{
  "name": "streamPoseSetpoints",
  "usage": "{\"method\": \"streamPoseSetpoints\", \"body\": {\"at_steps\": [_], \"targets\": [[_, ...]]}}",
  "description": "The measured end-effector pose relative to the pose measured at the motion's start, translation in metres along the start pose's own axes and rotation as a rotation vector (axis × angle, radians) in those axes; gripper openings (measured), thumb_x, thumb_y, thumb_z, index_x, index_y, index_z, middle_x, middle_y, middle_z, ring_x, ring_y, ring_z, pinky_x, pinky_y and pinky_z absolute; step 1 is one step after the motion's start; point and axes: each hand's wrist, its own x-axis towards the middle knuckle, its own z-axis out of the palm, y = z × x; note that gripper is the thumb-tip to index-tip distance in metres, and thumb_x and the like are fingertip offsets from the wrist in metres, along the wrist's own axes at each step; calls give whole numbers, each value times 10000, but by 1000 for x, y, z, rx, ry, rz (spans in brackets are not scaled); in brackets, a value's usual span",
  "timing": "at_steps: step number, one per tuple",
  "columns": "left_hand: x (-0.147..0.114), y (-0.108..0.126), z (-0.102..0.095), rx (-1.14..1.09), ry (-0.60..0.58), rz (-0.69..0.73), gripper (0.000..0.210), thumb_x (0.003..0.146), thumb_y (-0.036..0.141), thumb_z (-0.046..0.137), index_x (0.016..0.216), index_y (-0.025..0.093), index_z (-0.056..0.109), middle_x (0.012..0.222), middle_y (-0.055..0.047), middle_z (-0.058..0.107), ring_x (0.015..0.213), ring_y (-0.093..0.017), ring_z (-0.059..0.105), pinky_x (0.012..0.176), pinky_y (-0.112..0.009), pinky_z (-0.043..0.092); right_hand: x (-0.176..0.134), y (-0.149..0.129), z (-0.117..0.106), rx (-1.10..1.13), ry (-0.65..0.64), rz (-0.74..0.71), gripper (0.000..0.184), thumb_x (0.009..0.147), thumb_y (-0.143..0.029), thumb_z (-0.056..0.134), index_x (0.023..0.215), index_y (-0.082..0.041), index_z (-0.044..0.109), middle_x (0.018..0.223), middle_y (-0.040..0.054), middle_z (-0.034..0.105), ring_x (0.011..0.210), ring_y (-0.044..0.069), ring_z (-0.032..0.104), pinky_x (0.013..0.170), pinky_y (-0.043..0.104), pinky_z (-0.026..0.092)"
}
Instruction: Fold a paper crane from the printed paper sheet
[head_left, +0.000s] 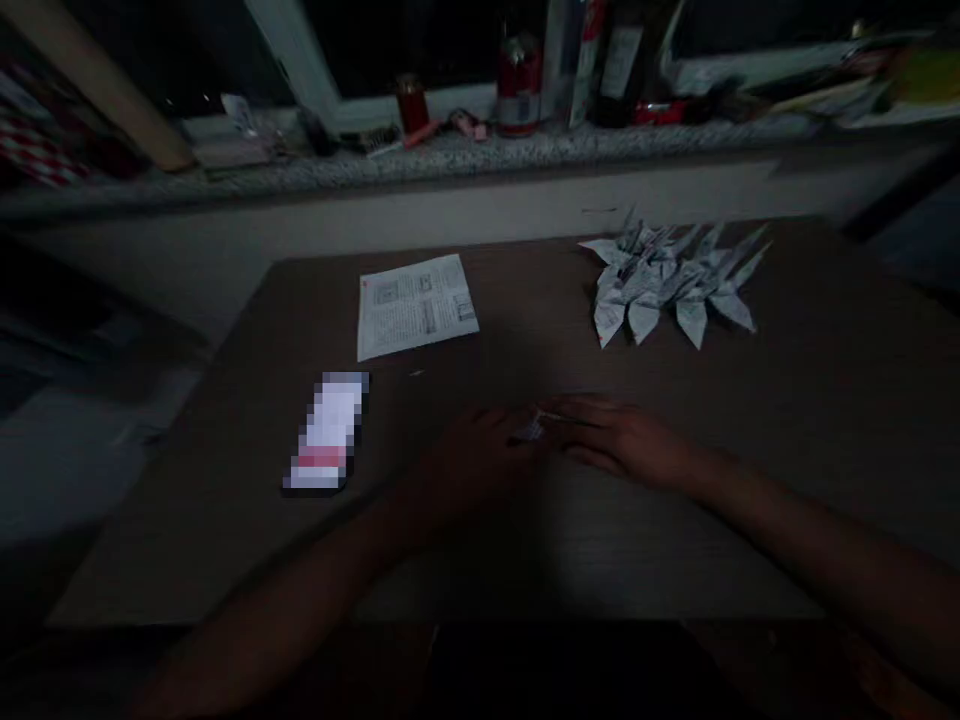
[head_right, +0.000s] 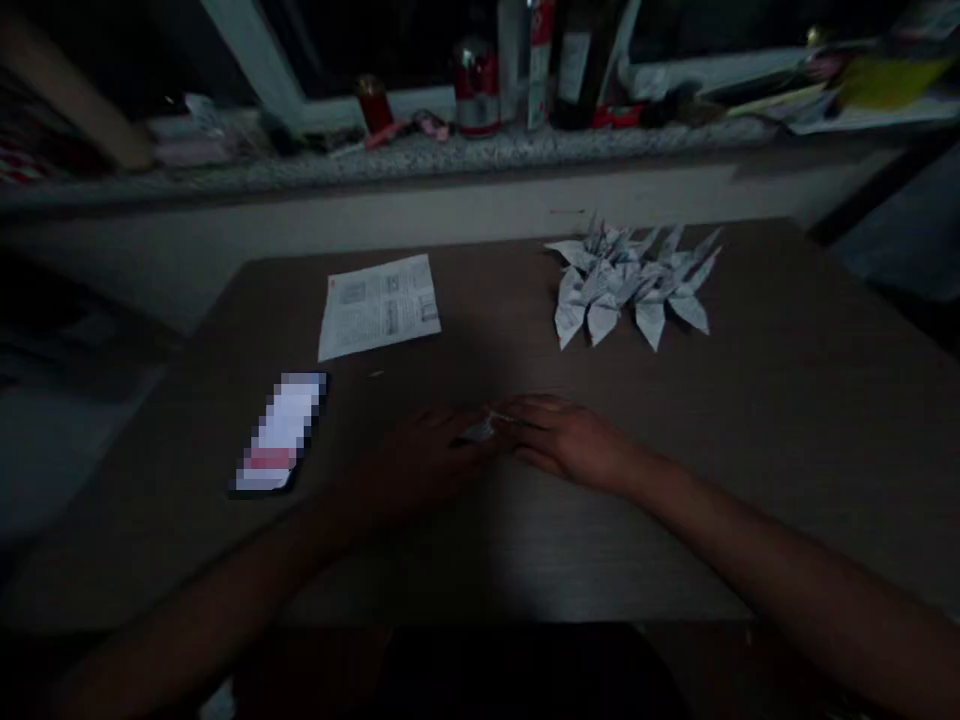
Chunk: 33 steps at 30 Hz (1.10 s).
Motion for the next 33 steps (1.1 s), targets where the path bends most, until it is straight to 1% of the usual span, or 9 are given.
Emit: {"method": "streamPoseSetpoints", "body": {"at_steps": [4,7,10,13,19,22,27,30,33], "targets": [[-1,-2,1,-23,9,-12,435,1089,357,452,1522,331,479,1493,-90,573,1197,-282,626,960,-445,490,1,2,-1,20,43,-8,366,1014,-240,600,1370,-187,667,1476,148,624,1368,295,590,1132,480,517],[0,-6,0,-87,28,-1,408,1086,341,461,1490,318,512,1484,-68,584,1222,-269,612,983,-431,486,1,3,-3,14,35,0,399,1015,-246,600,1410,-208,639,1496,129,610,1371,287,589,1131,475,518],[3,-11,0,-135,31,-17,380,1080,354,471,1446,280,543,1461,-63,606,1200,-264,625,981,-426,497,1,7,-3,-26,6,18,473,1014,-243,603,1484,-201,572,1529,135,575,1404,299,554,1169,502,476],[4,-13,3,-132,50,-32,391,1072,369,487,1442,256,541,1493,-91,581,1262,-286,603,1012,-448,489,1,11,-1,-74,15,30,534,1016,-267,603,1535,-186,507,1565,155,527,1445,325,502,1190,559,434],[5,-12,5,-139,50,-44,435,1060,353,516,1483,249,504,1571,-103,506,1337,-307,557,1058,-477,468,-1,14,4,-118,-13,66,567,1023,-299,590,1562,-179,462,1568,176,521,1433,346,513,1146,565,482],[5,-11,5,-142,40,-44,427,1063,352,507,1478,248,511,1549,-102,528,1314,-303,568,1048,-474,473,-3,14,6,-110,-9,70,572,1028,-288,578,1576,-202,438,1579,166,511,1446,341,499,1152,574,471],[6,-11,5,-148,81,-37,398,1066,332,501,1452,244,536,1507,-104,552,1302,-291,562,1052,-457,468,-2,15,4,-77,-5,73,555,1033,-290,568,1569,-204,451,1576,172,512,1446,340,497,1161,577,456],[6,-10,6,-152,90,-39,390,1058,352,525,1435,261,559,1461,-114,566,1303,-296,552,1061,-473,455,1,14,1,-103,5,72,520,1023,-298,582,1522,-166,517,1566,197,512,1450,362,484,1167,579,446],[7,-9,6,-145,79,-34,427,1055,403,526,1461,274,543,1376,-125,591,1241,-302,571,1030,-482,465,3,13,0,-125,28,81,450,1026,-302,575,1452,-157,588,1506,198,568,1419,361,517,1146,573,469]]}}
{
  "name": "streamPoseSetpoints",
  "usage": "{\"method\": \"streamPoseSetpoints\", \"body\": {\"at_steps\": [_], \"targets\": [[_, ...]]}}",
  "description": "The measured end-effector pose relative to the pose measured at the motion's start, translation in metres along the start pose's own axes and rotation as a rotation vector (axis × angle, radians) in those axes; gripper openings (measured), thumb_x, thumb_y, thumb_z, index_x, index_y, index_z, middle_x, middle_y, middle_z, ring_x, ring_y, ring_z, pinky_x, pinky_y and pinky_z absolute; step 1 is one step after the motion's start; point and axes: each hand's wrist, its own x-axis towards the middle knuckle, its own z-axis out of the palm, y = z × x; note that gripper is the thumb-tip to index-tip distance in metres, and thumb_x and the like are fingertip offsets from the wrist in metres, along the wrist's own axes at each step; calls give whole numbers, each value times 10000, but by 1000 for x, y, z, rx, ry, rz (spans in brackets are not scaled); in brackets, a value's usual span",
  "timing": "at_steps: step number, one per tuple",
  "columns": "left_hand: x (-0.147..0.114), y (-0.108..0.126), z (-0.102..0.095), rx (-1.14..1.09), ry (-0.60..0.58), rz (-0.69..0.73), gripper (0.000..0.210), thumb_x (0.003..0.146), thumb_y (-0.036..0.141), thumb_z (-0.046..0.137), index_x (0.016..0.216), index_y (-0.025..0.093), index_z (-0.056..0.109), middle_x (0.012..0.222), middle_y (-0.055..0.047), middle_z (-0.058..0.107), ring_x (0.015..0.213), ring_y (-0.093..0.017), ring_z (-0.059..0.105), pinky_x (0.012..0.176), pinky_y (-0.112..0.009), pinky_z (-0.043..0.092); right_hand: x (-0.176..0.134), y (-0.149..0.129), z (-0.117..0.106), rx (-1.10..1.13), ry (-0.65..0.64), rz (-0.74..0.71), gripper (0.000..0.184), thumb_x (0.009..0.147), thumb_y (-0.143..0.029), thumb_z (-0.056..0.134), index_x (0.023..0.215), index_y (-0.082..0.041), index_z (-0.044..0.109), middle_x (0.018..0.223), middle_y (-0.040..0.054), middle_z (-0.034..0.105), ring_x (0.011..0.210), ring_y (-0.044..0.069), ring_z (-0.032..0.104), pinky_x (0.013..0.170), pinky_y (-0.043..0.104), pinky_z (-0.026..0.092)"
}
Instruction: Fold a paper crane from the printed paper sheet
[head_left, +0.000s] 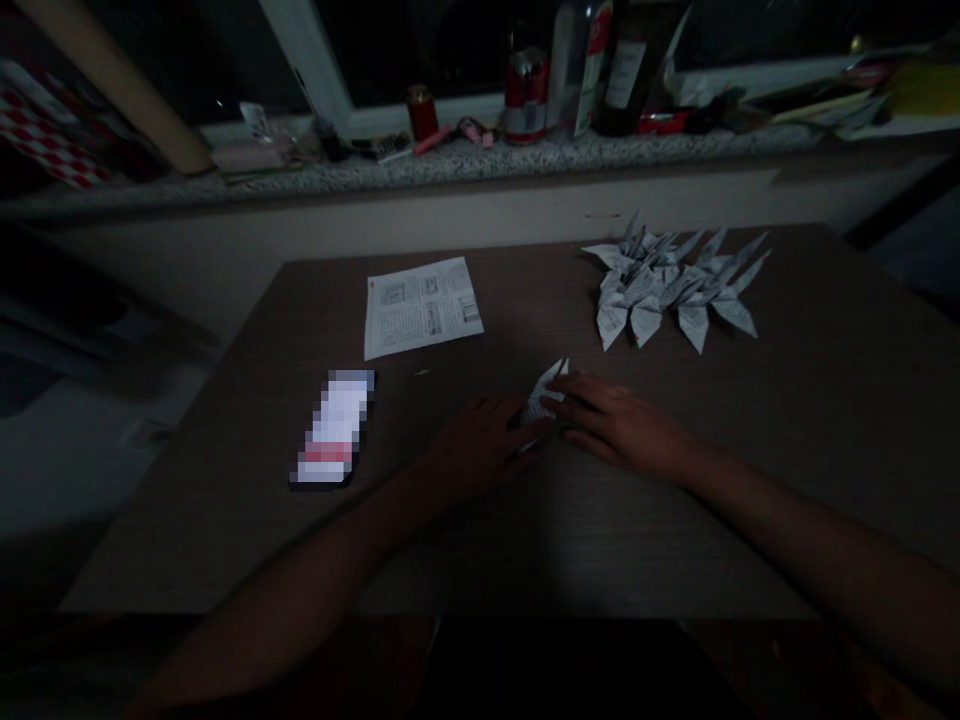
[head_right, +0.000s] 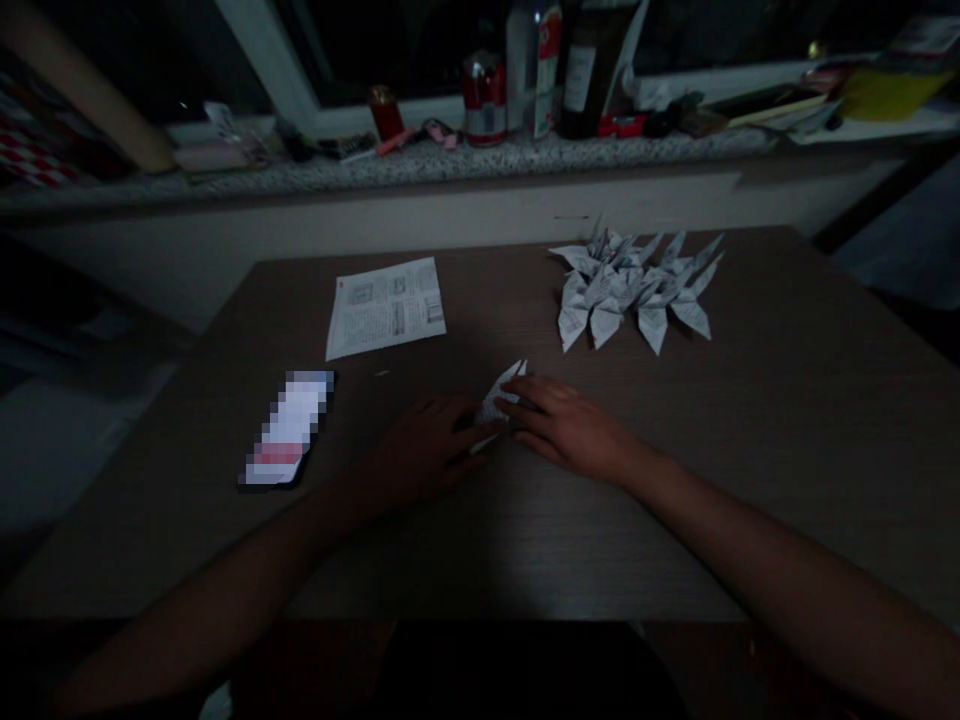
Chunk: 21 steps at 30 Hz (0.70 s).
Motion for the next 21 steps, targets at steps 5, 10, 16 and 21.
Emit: {"method": "streamPoseSetpoints", "body": {"at_steps": [5,10,16,21], "targets": [[1,1,0,-12,1,9,444,1050,431,527,1463,268,541,1320,-128,596,1188,-299,577,998,-478,475,1,-1,1,23,7,-1,392,1039,-279,545,1409,-176,617,1445,160,635,1358,325,583,1127,539,501],[2,-2,-2,-106,10,-21,433,1041,476,535,1384,219,597,1298,-115,625,1146,-282,606,987,-455,489,-1,1,3,76,10,5,407,1035,-249,544,1434,-192,597,1481,157,614,1377,307,578,1159,548,469],[4,-10,2,-143,74,-78,369,1059,366,511,1363,171,585,1357,-117,616,1218,-270,600,1030,-436,493,-2,3,4,195,14,22,428,1028,-230,550,1454,-233,585,1515,136,591,1397,278,564,1154,516,485],[5,-13,8,-115,79,-75,373,1031,326,564,1373,175,580,1364,-119,613,1241,-282,589,1049,-452,493,0,1,2,235,37,41,443,1010,-216,574,1450,-263,591,1489,114,618,1387,283,574,1153,533,487]]}}
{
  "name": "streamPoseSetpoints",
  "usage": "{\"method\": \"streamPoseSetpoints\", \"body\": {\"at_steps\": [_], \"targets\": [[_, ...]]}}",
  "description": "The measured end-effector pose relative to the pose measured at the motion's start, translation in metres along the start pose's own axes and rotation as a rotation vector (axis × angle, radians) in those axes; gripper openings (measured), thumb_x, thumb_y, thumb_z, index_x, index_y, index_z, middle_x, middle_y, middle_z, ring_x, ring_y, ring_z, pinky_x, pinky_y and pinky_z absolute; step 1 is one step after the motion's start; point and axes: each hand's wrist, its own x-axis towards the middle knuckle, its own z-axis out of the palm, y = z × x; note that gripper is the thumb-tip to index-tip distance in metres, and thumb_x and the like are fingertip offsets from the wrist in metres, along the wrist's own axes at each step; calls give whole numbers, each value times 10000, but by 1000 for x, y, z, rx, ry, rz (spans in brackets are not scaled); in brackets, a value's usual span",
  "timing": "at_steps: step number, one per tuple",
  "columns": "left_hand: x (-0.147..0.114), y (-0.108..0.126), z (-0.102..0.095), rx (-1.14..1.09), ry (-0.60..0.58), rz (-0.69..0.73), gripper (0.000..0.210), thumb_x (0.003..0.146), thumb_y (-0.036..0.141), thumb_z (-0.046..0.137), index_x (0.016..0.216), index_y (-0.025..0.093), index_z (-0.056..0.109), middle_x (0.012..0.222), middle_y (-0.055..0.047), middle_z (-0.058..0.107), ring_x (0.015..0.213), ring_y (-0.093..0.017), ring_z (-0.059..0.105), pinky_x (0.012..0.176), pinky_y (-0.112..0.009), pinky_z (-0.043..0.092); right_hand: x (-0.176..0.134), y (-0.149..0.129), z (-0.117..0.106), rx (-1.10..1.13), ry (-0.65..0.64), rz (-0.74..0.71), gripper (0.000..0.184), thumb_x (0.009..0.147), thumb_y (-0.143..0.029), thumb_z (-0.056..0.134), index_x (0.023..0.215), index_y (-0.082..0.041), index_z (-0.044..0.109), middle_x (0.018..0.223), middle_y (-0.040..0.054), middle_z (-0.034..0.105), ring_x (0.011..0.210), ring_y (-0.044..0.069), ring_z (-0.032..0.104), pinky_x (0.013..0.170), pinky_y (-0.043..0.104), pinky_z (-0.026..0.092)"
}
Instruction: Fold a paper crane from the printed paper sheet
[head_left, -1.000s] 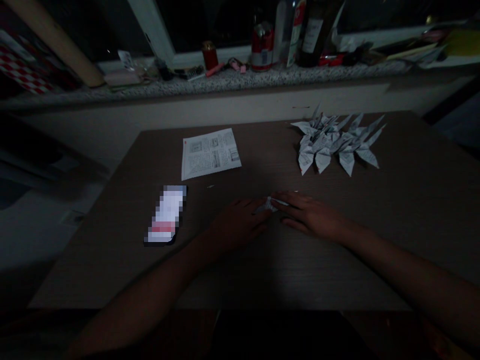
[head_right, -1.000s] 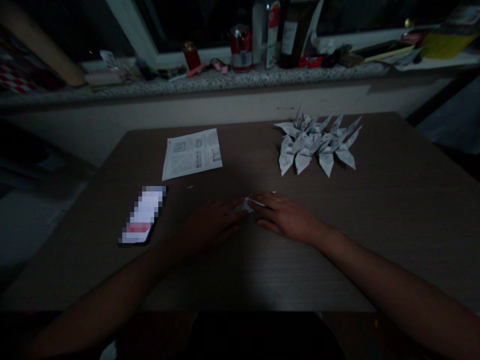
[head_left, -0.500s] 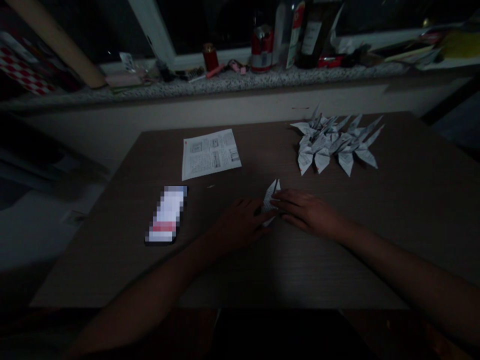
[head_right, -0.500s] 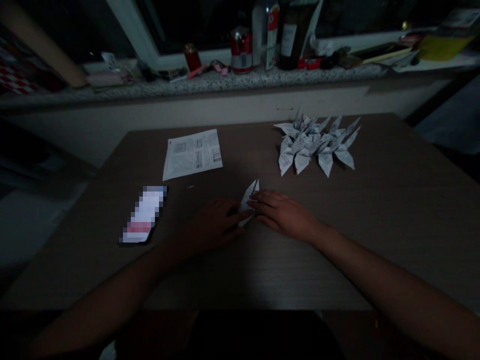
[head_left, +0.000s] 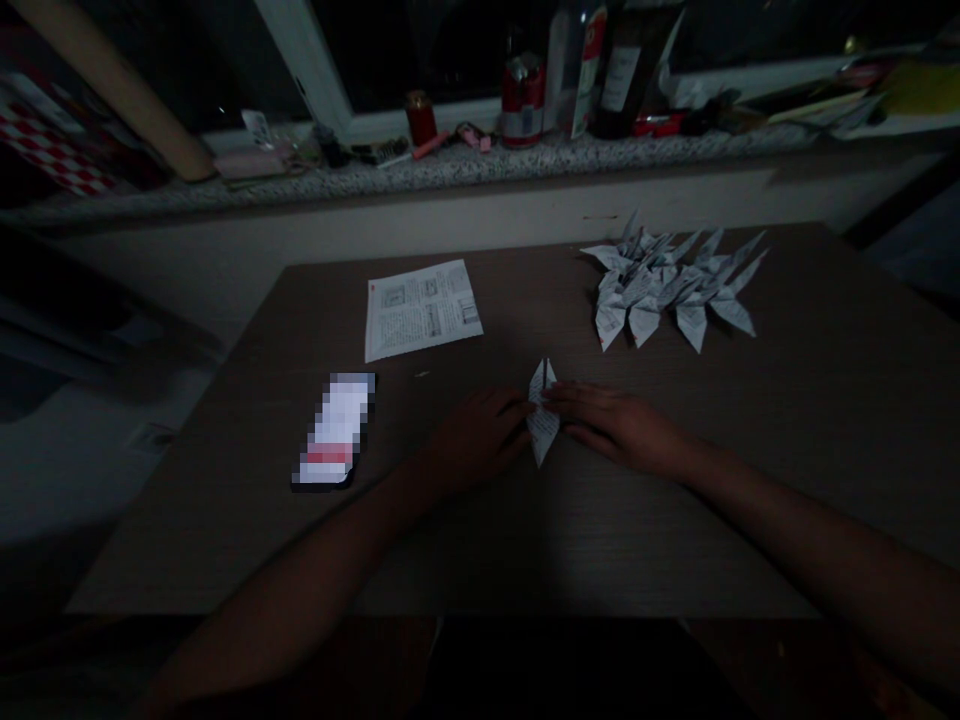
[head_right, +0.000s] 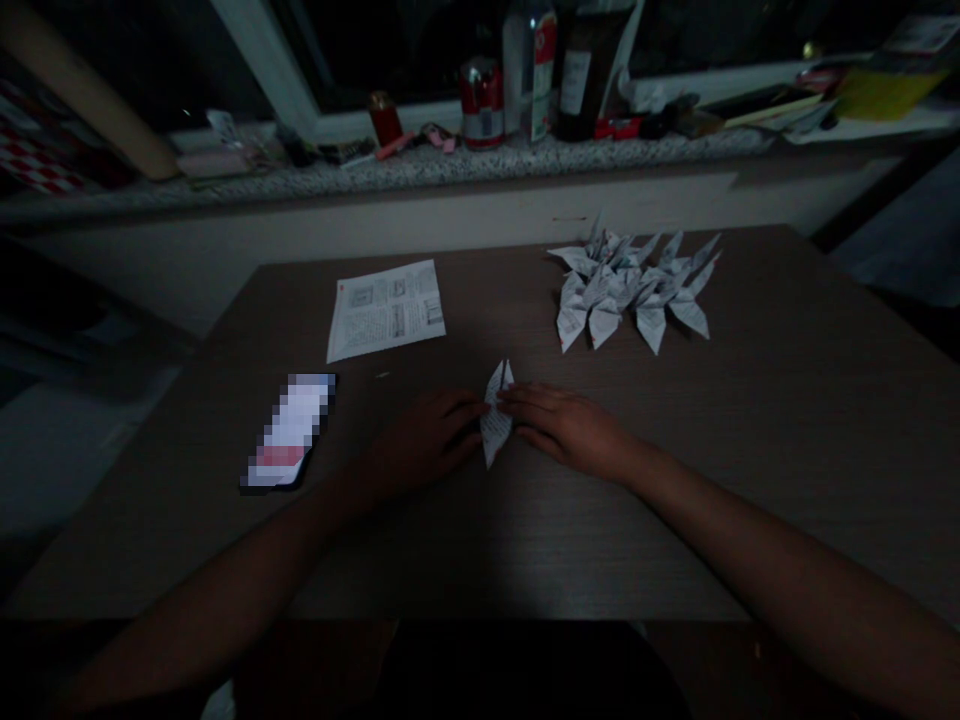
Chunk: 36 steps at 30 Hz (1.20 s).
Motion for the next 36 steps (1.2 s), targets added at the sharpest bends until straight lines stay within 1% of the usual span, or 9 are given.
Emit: {"method": "streamPoseSetpoints", "body": {"at_steps": [4,9,13,17,22,27,31,34,36], "targets": [[0,-1,1,4,5,3,372,1024,304,572,1365,156,579,1355,-124,615,1238,-281,584,1055,-454,490,1,0,3,5,38,25,397,1007,-227,585,1402,-252,618,1445,106,656,1356,279,604,1143,510,503],[1,-2,2,-3,11,1,346,1004,266,576,1334,164,586,1331,-120,619,1226,-278,583,1050,-446,492,2,-1,5,31,51,51,311,1007,-237,591,1313,-232,646,1410,110,677,1330,266,624,1113,469,532],[1,-2,3,-31,13,-11,327,1007,291,586,1308,165,589,1322,-114,620,1223,-273,581,1049,-437,493,2,-3,5,45,50,79,265,1007,-230,585,1262,-224,657,1405,121,676,1308,266,641,1087,460,548],[2,-2,3,-56,9,-21,305,1009,311,589,1284,178,594,1307,-108,627,1202,-269,592,1030,-438,501,2,-3,6,86,62,98,254,1003,-235,583,1242,-244,668,1399,111,679,1283,266,658,1063,459,563],[3,-2,2,-65,29,-9,262,1012,249,554,1259,180,608,1275,-99,637,1181,-257,599,1026,-426,499,1,-1,7,101,72,90,270,998,-219,570,1242,-251,682,1402,103,677,1271,260,665,1055,447,567],[3,-2,5,-84,78,-56,255,1038,367,560,1213,197,633,1248,-83,646,1160,-253,609,1012,-427,500,2,-4,6,93,75,68,267,1005,-246,575,1238,-265,703,1400,97,674,1280,268,654,1063,465,560],[6,2,8,-78,99,-104,250,1009,392,622,1175,207,643,1218,-70,645,1129,-256,608,992,-428,498,5,-9,8,85,113,95,211,1017,-282,577,1164,-253,726,1338,109,693,1228,277,674,1037,470,570],[7,7,9,-69,103,-150,327,966,436,680,1191,204,627,1240,-78,627,1145,-279,588,1002,-452,491,8,-12,13,73,168,132,166,999,-290,613,1126,-236,706,1282,129,688,1189,291,674,1003,485,579],[7,9,11,-62,128,-198,390,943,474,699,1206,198,613,1241,-91,614,1148,-292,578,1008,-467,489,9,-13,15,66,201,171,162,977,-297,649,1124,-239,681,1263,132,667,1178,297,663,987,495,581]]}}
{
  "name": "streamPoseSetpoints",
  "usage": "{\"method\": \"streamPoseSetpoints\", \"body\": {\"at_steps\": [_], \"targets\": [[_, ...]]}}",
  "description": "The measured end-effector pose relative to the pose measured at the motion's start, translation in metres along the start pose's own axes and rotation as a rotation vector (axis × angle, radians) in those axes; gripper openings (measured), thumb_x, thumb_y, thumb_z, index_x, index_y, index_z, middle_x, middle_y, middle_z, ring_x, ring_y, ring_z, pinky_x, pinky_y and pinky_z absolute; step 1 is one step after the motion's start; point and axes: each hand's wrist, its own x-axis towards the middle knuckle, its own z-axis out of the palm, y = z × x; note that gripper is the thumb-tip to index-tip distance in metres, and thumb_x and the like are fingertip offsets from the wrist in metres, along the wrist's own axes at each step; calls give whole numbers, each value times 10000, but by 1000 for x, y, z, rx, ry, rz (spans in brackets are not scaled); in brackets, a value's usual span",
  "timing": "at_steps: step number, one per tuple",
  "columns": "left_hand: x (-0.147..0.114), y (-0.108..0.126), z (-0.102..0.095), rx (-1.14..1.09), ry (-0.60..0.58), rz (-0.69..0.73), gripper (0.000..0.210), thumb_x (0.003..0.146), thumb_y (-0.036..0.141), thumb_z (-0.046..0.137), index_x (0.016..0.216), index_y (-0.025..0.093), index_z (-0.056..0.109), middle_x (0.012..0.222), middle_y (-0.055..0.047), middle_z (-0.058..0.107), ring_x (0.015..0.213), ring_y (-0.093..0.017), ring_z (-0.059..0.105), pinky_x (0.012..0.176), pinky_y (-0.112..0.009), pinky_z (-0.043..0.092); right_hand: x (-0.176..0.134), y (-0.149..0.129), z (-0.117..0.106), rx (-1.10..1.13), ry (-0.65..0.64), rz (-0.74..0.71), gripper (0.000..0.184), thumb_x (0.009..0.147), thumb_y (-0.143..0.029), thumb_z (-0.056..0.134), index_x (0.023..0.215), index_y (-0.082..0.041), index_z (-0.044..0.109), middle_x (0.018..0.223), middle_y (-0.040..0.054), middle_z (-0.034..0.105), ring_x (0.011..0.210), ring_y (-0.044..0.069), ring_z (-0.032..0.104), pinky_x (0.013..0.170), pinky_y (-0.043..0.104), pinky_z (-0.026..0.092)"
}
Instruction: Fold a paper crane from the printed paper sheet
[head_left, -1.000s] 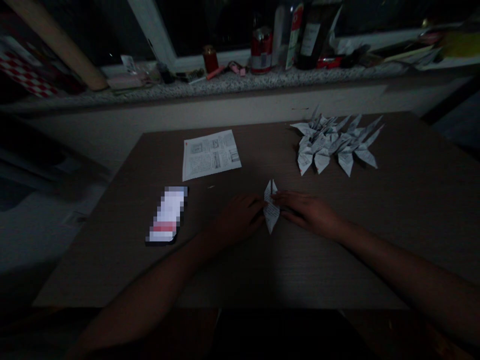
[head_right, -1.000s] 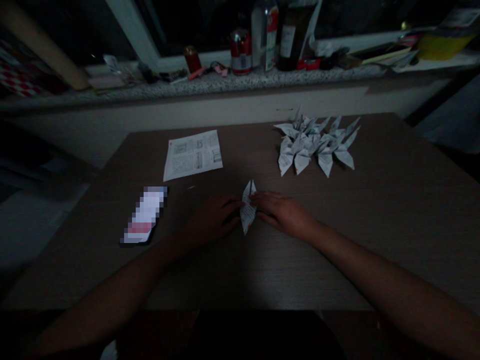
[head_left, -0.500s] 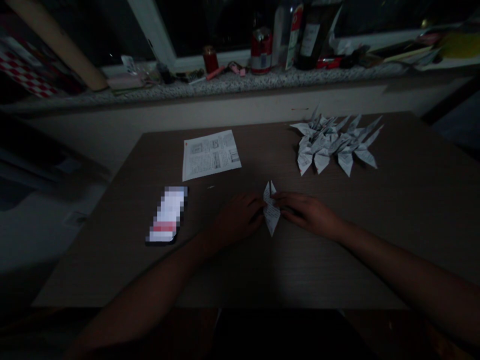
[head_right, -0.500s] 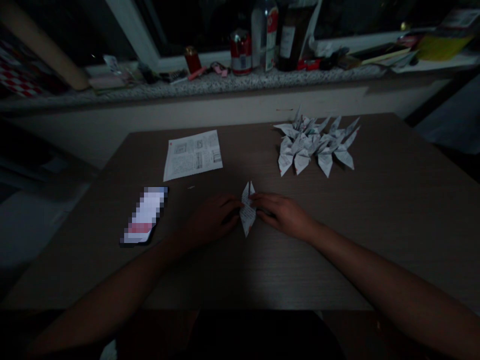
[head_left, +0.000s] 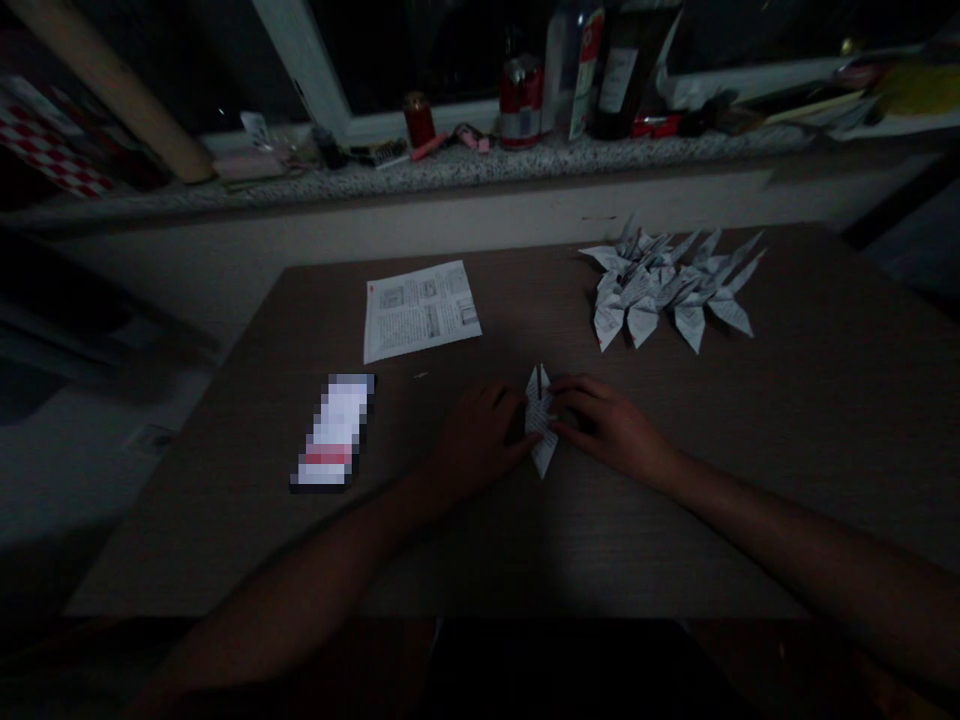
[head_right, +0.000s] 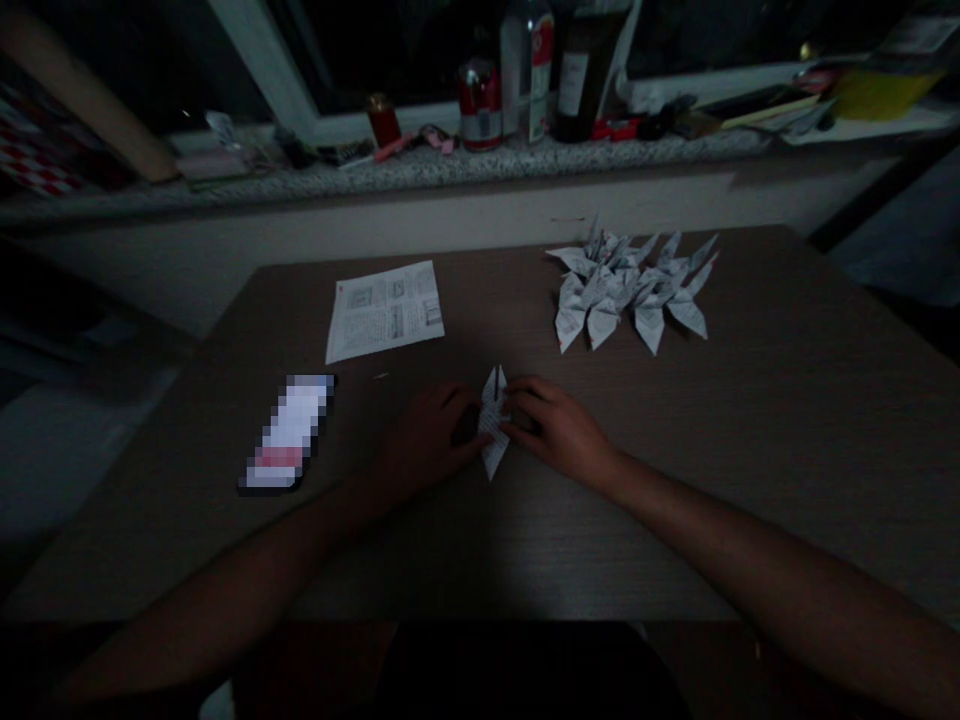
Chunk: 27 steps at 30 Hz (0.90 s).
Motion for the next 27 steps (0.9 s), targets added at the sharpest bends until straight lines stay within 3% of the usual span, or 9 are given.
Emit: {"method": "streamPoseSetpoints", "body": {"at_steps": [5,9,13,18,27], "targets": [[-2,0,3,1,39,-51,489,922,480,720,1294,192,586,1303,-115,570,1228,-314,540,1051,-481,475,-1,1,2,-86,106,97,303,905,-364,742,1165,-237,651,1285,150,597,1236,355,601,1031,575,537],[-1,-3,4,-46,48,-55,516,911,495,728,1304,194,580,1329,-114,567,1259,-308,531,1076,-488,467,-3,4,5,-107,97,93,316,912,-392,732,1180,-241,659,1292,153,594,1238,369,593,1030,598,525],[2,-6,3,-175,78,-115,368,941,407,703,1223,195,595,1257,-96,638,1197,-283,589,1052,-477,496,-2,5,6,-76,87,101,360,907,-379,744,1217,-240,626,1275,144,629,1215,358,601,1023,583,517],[4,-7,-1,-525,46,-242,190,973,301,656,1133,225,587,1088,-33,719,1002,-201,705,895,-374,583,-1,0,4,-5,68,143,379,897,-355,750,1223,-259,582,1200,113,694,1138,346,658,973,551,540],[4,-1,-4,-764,144,-287,197,902,227,725,1043,196,590,1013,-36,708,933,-179,707,844,-340,583,1,-10,5,457,51,309,449,906,-395,721,1282,-257,517,1006,51,745,917,236,730,825,401,603]]}}
